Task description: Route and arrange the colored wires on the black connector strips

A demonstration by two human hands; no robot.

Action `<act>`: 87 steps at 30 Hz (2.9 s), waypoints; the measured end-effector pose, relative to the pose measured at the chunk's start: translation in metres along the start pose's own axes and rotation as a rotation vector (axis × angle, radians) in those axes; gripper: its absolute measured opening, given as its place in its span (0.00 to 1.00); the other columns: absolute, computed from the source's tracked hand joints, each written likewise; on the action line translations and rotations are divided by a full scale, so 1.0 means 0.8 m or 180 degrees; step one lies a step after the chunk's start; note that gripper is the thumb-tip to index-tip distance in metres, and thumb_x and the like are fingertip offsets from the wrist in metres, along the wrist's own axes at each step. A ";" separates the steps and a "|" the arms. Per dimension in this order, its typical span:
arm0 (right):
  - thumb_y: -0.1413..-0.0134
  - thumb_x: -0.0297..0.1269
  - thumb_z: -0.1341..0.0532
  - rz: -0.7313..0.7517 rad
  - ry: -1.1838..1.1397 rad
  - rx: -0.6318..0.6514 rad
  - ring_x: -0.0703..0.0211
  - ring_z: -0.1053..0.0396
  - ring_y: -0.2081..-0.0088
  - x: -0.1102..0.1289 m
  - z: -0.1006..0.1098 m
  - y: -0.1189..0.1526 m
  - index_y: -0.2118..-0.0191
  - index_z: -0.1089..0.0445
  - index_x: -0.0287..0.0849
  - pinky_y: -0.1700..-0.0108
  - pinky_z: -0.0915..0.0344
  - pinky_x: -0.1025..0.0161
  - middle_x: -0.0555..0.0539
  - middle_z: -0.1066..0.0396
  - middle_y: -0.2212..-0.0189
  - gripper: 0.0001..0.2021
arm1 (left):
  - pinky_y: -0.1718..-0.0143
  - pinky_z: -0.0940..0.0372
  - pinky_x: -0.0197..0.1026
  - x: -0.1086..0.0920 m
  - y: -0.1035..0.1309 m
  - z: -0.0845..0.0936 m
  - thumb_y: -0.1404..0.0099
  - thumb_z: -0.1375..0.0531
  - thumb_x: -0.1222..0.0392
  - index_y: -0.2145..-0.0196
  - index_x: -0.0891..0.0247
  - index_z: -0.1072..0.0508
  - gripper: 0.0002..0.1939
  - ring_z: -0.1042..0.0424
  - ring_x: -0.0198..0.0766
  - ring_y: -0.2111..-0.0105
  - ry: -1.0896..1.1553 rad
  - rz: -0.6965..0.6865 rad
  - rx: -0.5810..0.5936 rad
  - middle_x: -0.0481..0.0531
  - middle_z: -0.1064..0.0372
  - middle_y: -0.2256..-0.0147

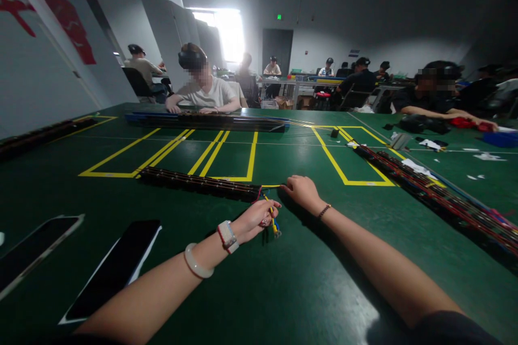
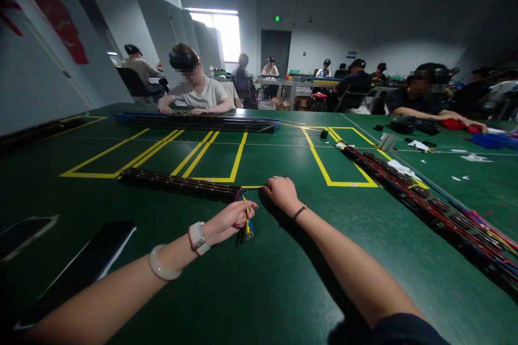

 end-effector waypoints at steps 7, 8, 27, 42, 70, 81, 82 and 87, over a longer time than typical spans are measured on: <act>0.39 0.36 0.45 0.1258 0.0491 -0.1393 0.55 0.38 0.60 0.017 0.003 0.026 0.54 0.32 0.42 0.55 0.45 0.57 0.41 0.33 0.58 0.11 | 0.83 0.56 0.29 0.003 -0.003 0.001 0.30 0.53 0.62 0.62 0.71 0.35 0.10 0.50 0.22 0.85 0.0360 0.0025 0.0126 0.49 0.38 0.76; 0.39 0.35 0.45 0.1639 0.0450 -0.1553 0.56 0.38 0.60 0.021 0.004 0.032 0.53 0.32 0.43 0.53 0.45 0.57 0.42 0.32 0.58 0.10 | 0.83 0.56 0.29 0.004 -0.005 0.002 0.30 0.53 0.62 0.63 0.70 0.36 0.10 0.48 0.23 0.84 0.0453 0.0007 0.0143 0.50 0.37 0.75; 0.37 0.36 0.47 0.1585 -0.1829 -0.1424 0.58 0.33 0.58 0.052 0.014 0.006 0.57 0.30 0.41 0.51 0.41 0.58 0.45 0.27 0.61 0.10 | 0.80 0.50 0.32 0.009 -0.014 0.004 0.35 0.56 0.69 0.69 0.68 0.38 0.09 0.42 0.28 0.82 0.0690 -0.0123 0.0134 0.54 0.35 0.74; 0.39 0.41 0.43 0.1186 -0.1058 -0.0917 0.57 0.42 0.63 0.118 0.011 -0.041 0.59 0.25 0.47 0.60 0.49 0.60 0.46 0.29 0.67 0.10 | 0.80 0.53 0.30 0.015 -0.017 0.005 0.42 0.53 0.77 0.75 0.66 0.41 0.10 0.48 0.24 0.84 0.0079 -0.0143 -0.0229 0.44 0.45 0.82; 0.42 0.42 0.41 0.0390 -0.0825 -0.0548 0.59 0.38 0.66 -0.008 -0.021 0.012 0.67 0.26 0.42 0.65 0.50 0.64 0.46 0.30 0.71 0.11 | 0.69 0.44 0.39 -0.043 0.012 0.019 0.35 0.48 0.57 0.74 0.64 0.34 0.12 0.35 0.39 0.77 -0.4479 -0.1133 -0.0782 0.52 0.39 0.80; 0.41 0.43 0.42 0.0396 -0.0824 -0.0494 0.58 0.37 0.65 -0.007 -0.020 0.013 0.66 0.26 0.43 0.64 0.49 0.64 0.47 0.29 0.69 0.11 | 0.64 0.43 0.41 -0.041 0.014 0.020 0.40 0.41 0.61 0.75 0.63 0.35 0.08 0.34 0.44 0.74 -0.4640 -0.1681 -0.0464 0.49 0.47 0.82; 0.41 0.43 0.42 0.0402 -0.0820 -0.0483 0.59 0.37 0.65 -0.007 -0.020 0.012 0.66 0.26 0.43 0.65 0.49 0.64 0.47 0.29 0.69 0.11 | 0.64 0.43 0.40 -0.044 0.016 0.018 0.41 0.40 0.59 0.75 0.63 0.35 0.09 0.34 0.44 0.73 -0.4548 -0.1705 -0.0507 0.48 0.48 0.82; 0.41 0.42 0.42 0.0408 -0.0813 -0.0471 0.59 0.36 0.66 -0.008 -0.022 0.012 0.66 0.26 0.42 0.65 0.48 0.64 0.46 0.30 0.70 0.11 | 0.64 0.41 0.41 -0.061 0.030 0.007 0.35 0.46 0.55 0.63 0.67 0.32 0.11 0.32 0.47 0.67 -0.4970 -0.1800 -0.1374 0.58 0.38 0.72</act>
Point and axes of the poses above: each hand's wrist, its own y-axis away from the middle knuckle, its own z-axis out of the back of the hand, x = y × z, the point moved 3 cm from there along -y, towards the middle knuckle
